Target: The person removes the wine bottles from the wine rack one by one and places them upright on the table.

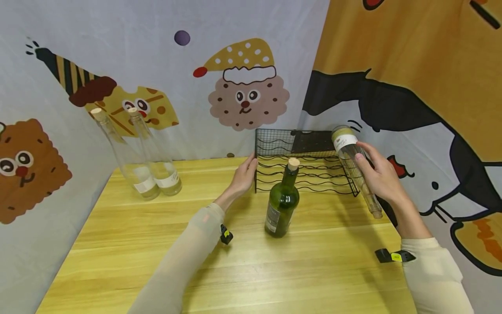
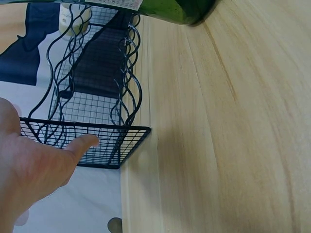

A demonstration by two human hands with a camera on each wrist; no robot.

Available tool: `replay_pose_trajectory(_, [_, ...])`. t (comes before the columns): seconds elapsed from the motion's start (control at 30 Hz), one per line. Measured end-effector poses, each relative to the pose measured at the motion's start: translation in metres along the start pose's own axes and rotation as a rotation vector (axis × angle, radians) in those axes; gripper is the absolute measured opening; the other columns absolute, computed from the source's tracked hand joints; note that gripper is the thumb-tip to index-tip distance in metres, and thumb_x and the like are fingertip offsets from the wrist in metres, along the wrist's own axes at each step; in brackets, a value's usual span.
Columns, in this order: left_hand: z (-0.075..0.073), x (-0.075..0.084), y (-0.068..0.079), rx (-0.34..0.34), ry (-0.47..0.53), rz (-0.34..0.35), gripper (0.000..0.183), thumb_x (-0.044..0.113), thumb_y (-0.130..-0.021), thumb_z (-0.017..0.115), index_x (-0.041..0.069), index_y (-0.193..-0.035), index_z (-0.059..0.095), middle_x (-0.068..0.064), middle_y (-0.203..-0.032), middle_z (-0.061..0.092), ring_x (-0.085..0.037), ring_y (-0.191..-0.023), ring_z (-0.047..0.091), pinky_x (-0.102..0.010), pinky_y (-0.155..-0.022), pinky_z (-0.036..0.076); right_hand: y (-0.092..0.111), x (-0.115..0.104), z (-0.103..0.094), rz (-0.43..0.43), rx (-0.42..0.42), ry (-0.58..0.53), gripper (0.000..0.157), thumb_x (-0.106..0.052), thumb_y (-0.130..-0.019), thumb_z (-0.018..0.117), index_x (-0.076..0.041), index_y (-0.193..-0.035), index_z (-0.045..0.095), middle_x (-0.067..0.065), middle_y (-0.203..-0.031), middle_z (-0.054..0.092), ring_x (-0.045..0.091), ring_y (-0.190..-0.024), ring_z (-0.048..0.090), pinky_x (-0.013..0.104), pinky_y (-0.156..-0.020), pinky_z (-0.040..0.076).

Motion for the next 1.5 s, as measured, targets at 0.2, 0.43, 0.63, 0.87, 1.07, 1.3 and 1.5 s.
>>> replay_pose_trajectory(0.2, [0.001,0.001,0.000,0.003,0.000,-0.001,0.069,0.054,-0.124,0.026,0.020,-0.183,0.017,-0.006,-0.190,0.024,-0.034,-0.173,0.034,-0.054,-0.145,0.027,-0.005,0.015,-0.003,0.036,0.007,0.020,0.064,-0.045,-0.123,0.040,-0.014,-0.179,0.032,0.031,-0.182,0.034,0.067,-0.162,0.033,0.091,-0.121,0.030])
replay_pose_trajectory(0.43, [0.001,0.002,0.000,0.006,0.006,0.000,0.069,0.054,-0.124,0.025,0.021,-0.183,0.017,-0.006,-0.190,0.024,-0.035,-0.172,0.036,-0.054,-0.145,0.027,-0.010,0.036,-0.006,0.075,0.004,0.040,0.067,-0.047,-0.123,0.037,-0.010,-0.179,0.030,0.034,-0.182,0.031,0.068,-0.161,0.033,0.090,-0.121,0.031])
replay_pose_trajectory(0.63, [0.001,0.003,0.000,0.000,0.008,0.006,0.068,0.054,-0.124,0.025,0.020,-0.183,0.017,-0.007,-0.190,0.023,-0.035,-0.172,0.036,-0.055,-0.145,0.029,-0.013,0.055,-0.010,0.134,0.009,0.039,0.071,-0.050,-0.123,0.034,-0.009,-0.180,0.026,0.034,-0.183,0.028,0.067,-0.163,0.031,0.088,-0.124,0.030])
replay_pose_trajectory(0.87, [-0.001,0.002,0.000,-0.004,0.004,0.013,0.067,0.050,-0.125,0.026,0.018,-0.183,0.018,-0.009,-0.190,0.024,-0.036,-0.171,0.038,-0.056,-0.144,0.029,-0.011,0.074,-0.012,0.174,0.002,-0.003,0.073,-0.050,-0.123,0.032,-0.004,-0.180,0.024,0.037,-0.180,0.030,0.066,-0.162,0.032,0.085,-0.125,0.031])
replay_pose_trajectory(1.07, [-0.002,0.001,0.000,-0.020,0.016,0.025,0.070,0.053,-0.124,0.026,0.017,-0.183,0.017,-0.015,-0.186,0.033,-0.038,-0.168,0.044,-0.057,-0.142,0.033,-0.006,0.089,-0.011,0.219,-0.038,-0.037,0.077,-0.052,-0.123,0.027,-0.001,-0.180,0.019,0.039,-0.181,0.026,0.067,-0.163,0.029,0.087,-0.124,0.029])
replay_pose_trajectory(1.3, [-0.002,0.001,0.001,-0.019,0.020,0.020,0.069,0.051,-0.124,0.027,0.015,-0.183,0.018,-0.014,-0.187,0.031,-0.038,-0.168,0.043,-0.057,-0.142,0.033,-0.006,0.101,-0.004,0.236,-0.072,-0.082,0.078,-0.052,-0.123,0.024,0.004,-0.177,0.023,0.040,-0.180,0.027,0.067,-0.163,0.027,0.086,-0.126,0.028])
replay_pose_trajectory(1.5, [-0.002,0.001,0.002,-0.017,0.028,0.016,0.070,0.052,-0.124,0.027,0.015,-0.183,0.018,-0.013,-0.187,0.031,-0.038,-0.169,0.042,-0.058,-0.142,0.033,-0.007,0.110,0.003,0.284,-0.131,-0.215,0.078,-0.050,-0.123,0.019,0.005,-0.179,0.014,0.038,-0.183,0.016,0.064,-0.166,0.022,0.082,-0.130,0.030])
Point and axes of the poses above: each hand's wrist, its own y-axis away from the middle knuckle, its own z-axis out of the palm, x = y × z, the point moved 2 cm from there along -y, towards the middle knuckle
